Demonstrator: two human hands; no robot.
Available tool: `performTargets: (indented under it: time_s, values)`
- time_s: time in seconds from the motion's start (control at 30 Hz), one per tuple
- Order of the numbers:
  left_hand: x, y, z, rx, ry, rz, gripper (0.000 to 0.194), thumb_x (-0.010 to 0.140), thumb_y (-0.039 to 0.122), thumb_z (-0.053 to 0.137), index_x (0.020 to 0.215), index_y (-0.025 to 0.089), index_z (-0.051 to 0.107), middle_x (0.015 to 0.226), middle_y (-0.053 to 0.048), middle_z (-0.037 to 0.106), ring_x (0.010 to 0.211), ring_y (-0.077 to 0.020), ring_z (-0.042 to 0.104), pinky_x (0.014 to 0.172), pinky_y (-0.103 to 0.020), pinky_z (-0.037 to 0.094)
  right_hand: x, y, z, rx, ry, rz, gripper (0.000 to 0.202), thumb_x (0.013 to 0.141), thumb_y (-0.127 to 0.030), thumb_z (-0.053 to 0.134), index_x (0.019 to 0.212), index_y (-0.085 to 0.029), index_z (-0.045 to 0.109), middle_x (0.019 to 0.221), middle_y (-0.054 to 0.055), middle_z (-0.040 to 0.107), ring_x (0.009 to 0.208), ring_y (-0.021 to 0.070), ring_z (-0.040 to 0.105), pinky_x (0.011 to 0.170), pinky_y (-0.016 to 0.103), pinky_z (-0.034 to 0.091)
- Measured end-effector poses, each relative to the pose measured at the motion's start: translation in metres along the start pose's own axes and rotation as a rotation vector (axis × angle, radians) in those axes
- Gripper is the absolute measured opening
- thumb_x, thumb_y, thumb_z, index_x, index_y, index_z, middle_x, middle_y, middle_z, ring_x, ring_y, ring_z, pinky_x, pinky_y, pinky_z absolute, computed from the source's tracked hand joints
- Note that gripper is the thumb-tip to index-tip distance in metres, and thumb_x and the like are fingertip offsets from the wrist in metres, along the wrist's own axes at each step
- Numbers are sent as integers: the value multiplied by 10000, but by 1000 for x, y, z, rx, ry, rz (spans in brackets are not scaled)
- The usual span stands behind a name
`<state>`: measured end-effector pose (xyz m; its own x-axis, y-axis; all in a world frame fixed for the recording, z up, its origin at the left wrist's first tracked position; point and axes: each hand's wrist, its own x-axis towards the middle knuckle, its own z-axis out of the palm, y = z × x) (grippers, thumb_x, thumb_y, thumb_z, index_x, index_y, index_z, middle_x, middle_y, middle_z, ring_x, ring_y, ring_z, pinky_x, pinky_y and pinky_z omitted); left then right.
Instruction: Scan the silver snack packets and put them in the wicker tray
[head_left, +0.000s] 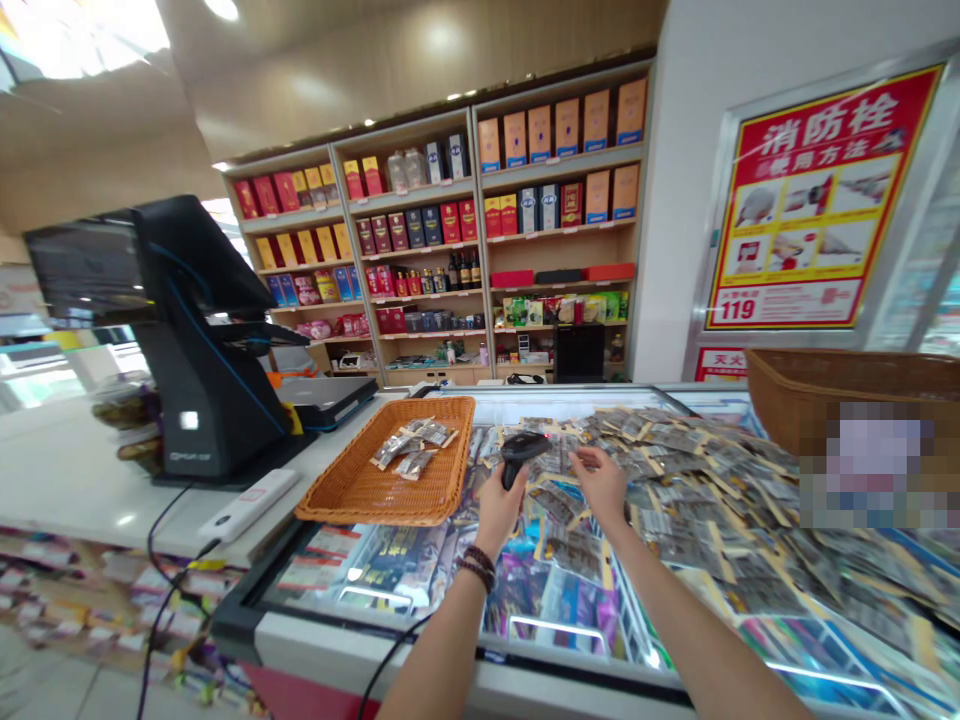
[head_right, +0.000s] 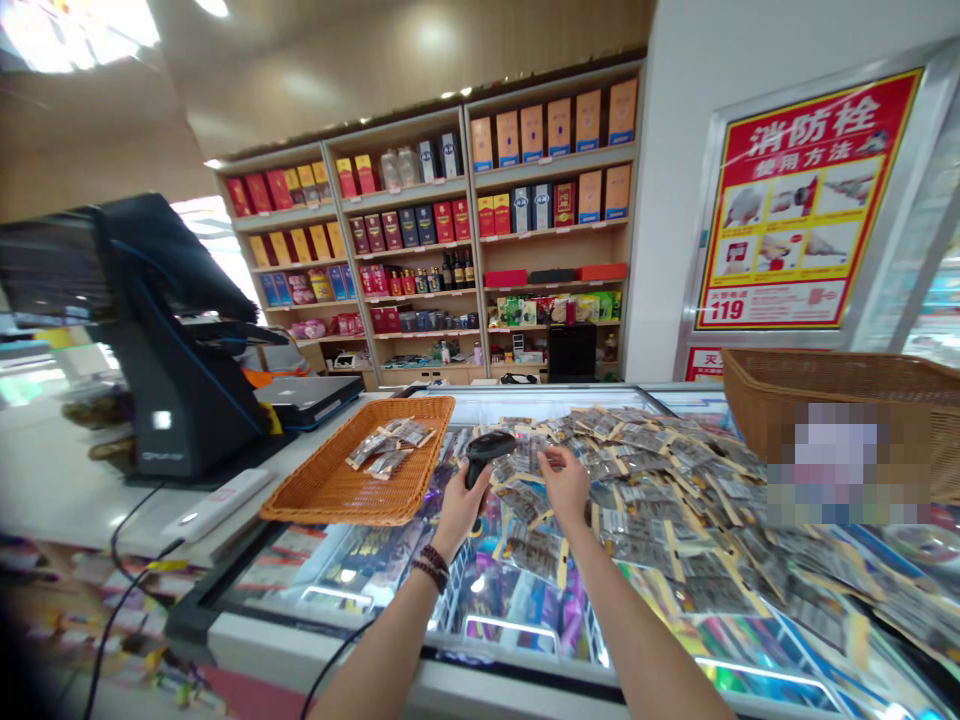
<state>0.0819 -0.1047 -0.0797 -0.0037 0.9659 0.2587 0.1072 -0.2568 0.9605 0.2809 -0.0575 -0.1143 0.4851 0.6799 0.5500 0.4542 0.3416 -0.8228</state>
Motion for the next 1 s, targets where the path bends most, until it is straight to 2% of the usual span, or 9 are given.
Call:
performTargets:
  time_s: [0.33, 0.5, 0.63, 0.77, 1.0]
  values:
    - [-5, 9, -1, -11, -1, 23, 516, 817, 719, 615, 796, 211, 524, 493, 69, 458, 396, -89, 415, 436, -223, 326, 0, -6, -3, 19, -8, 51, 550, 739, -745, 611, 847, -212, 699, 812, 137, 781, 766, 307, 742, 781, 436, 579]
    - [2, 30, -19, -77, 35, 43, 534, 799, 738, 625, 789, 215, 514, 487, 76, 436, 394, -80, 387, 424, -216, 312, 12, 3, 7, 178, 51, 143, 566, 634, -741, 700, 809, -203, 688, 787, 143, 778, 756, 312, 753, 765, 450, 606]
    - [13, 54, -51, -87, 86, 101, 531, 802, 726, 631, 823, 203, 542, 509, 70, 455, 390, -79, 393, 411, -215, 299, 31, -3, 30, 339, 45, 269, 571, 511, -692, 787, 777, -198, 684, 735, 132, 775, 695, 315, 756, 634, 410, 617]
    - [21, 70, -98, -28, 193, 138, 527, 799, 720, 642, 786, 207, 522, 511, 70, 450, 399, -78, 393, 415, -215, 310, 43, -28, 67, 428, 4, 293, 544, 476, -656, 820, 750, -206, 684, 693, 124, 772, 647, 316, 754, 536, 380, 600]
    - [23, 73, -182, 73, 346, 127, 517, 798, 706, 645, 761, 206, 522, 509, 54, 476, 410, -89, 423, 423, -219, 324, 39, -77, 154, 518, -95, 286, 475, 497, -627, 815, 710, -228, 671, 686, 115, 775, 648, 310, 763, 540, 367, 610]
